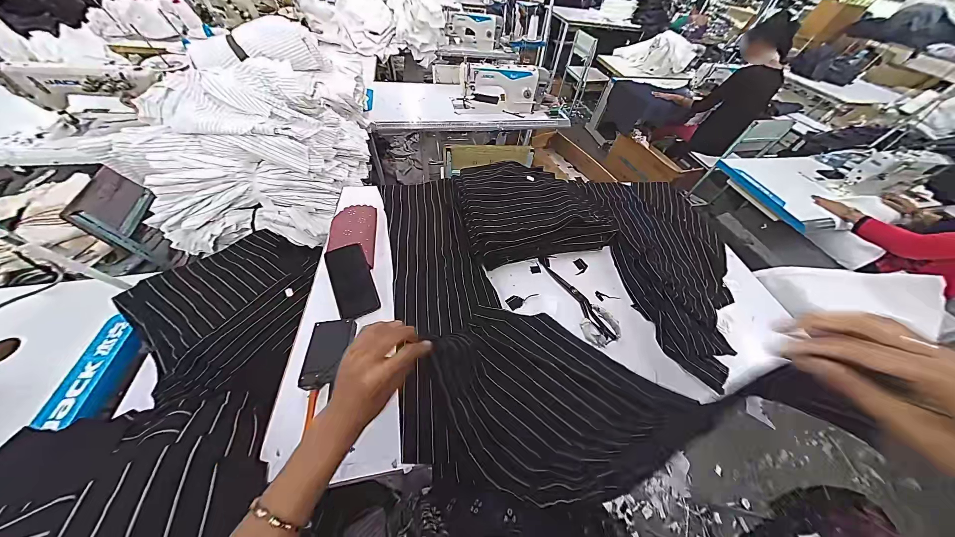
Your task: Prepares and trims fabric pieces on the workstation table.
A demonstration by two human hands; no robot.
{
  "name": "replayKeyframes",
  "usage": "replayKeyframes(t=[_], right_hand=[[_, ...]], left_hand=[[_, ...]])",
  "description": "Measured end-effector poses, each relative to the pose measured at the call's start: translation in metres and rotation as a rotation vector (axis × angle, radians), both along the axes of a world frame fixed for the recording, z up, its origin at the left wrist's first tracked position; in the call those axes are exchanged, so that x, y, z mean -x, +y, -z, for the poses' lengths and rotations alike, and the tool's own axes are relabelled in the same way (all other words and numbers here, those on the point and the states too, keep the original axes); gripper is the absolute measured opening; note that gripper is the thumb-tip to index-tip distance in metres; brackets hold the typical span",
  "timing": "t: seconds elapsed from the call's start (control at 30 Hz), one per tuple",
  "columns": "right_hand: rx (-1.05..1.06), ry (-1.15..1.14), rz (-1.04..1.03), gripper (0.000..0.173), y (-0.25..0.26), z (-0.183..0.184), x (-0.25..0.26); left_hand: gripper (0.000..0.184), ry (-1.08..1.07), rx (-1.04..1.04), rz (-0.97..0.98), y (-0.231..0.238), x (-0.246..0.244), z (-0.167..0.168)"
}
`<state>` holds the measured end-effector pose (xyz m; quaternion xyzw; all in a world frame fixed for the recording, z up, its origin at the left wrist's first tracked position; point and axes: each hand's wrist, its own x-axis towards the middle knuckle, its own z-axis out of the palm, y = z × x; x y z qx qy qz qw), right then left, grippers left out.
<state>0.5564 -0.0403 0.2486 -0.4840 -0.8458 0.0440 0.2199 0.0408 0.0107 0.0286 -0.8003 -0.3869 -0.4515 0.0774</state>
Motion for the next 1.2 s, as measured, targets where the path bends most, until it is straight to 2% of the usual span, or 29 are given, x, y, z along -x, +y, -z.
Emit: replayKeyframes(t=[0.07, 0.2, 0.3, 0.37, 0.47, 0.57, 0.63, 0.73, 0.8, 0.87, 0.97, 1.03, 1.1, 1.17, 1.2], right_hand=[[-0.035, -0.010, -0.258, 0.028, 0.043, 0.029, 0.071], [0.239, -0.097, -0.827, 0.019, 0.078, 0.041, 0.174], [0.343, -0.190, -0.963, 0.016, 0.086, 0.038, 0.194], [0.337, -0.172, -0.978, 0.016, 0.090, 0.032, 0.188], [0.199, -0.031, -0.883, 0.019, 0.094, 0.017, 0.156], [-0.009, 0.174, -0.605, 0.020, 0.102, -0.002, 0.097], [-0.083, 0.310, -0.388, 0.019, 0.116, -0.012, 0.054], [-0.042, 0.477, -0.127, 0.019, 0.155, 0.011, 0.017], [0.002, 0.543, -0.012, 0.021, 0.200, 0.038, 0.022], [0.019, 0.644, 0.102, 0.018, 0.243, 0.050, 0.038], [-0.198, 0.868, 0.161, 0.015, 0.291, 0.017, 0.058], [-0.299, 1.010, 0.104, 0.023, 0.309, -0.003, 0.057], [-0.348, 1.063, 0.066, 0.040, 0.327, -0.006, 0.049], [-0.365, 0.933, 0.072, 0.050, 0.347, 0.020, 0.032], [-0.357, 0.845, 0.101, 0.045, 0.357, 0.042, 0.025]], left_hand=[[0.015, 0.062, -0.161, 0.150, 0.002, -0.041, -0.033], [0.012, 0.108, -0.333, 0.377, -0.005, -0.077, -0.087], [0.014, 0.108, -0.305, 0.413, -0.010, -0.081, -0.104], [0.015, 0.103, -0.211, 0.413, -0.013, -0.088, -0.097], [0.018, 0.202, 0.046, 0.423, -0.015, -0.104, -0.053], [0.009, 0.290, 0.411, 0.384, -0.008, -0.084, -0.012], [0.028, 0.122, 0.636, 0.354, 0.004, -0.043, -0.028], [0.043, -0.279, 0.743, 0.383, 0.029, -0.001, -0.075], [0.049, -0.258, 0.659, 0.255, 0.065, 0.001, -0.091], [0.048, -0.061, 0.449, -0.008, 0.116, -0.005, -0.097], [0.041, 0.002, 0.097, -0.211, 0.178, -0.024, -0.133], [0.030, -0.076, -0.156, -0.235, 0.199, -0.037, -0.159], [0.020, -0.113, -0.272, -0.234, 0.212, -0.051, -0.171], [0.018, -0.080, -0.256, -0.256, 0.224, -0.062, -0.157], [0.019, -0.063, -0.221, -0.262, 0.233, -0.067, -0.141]])
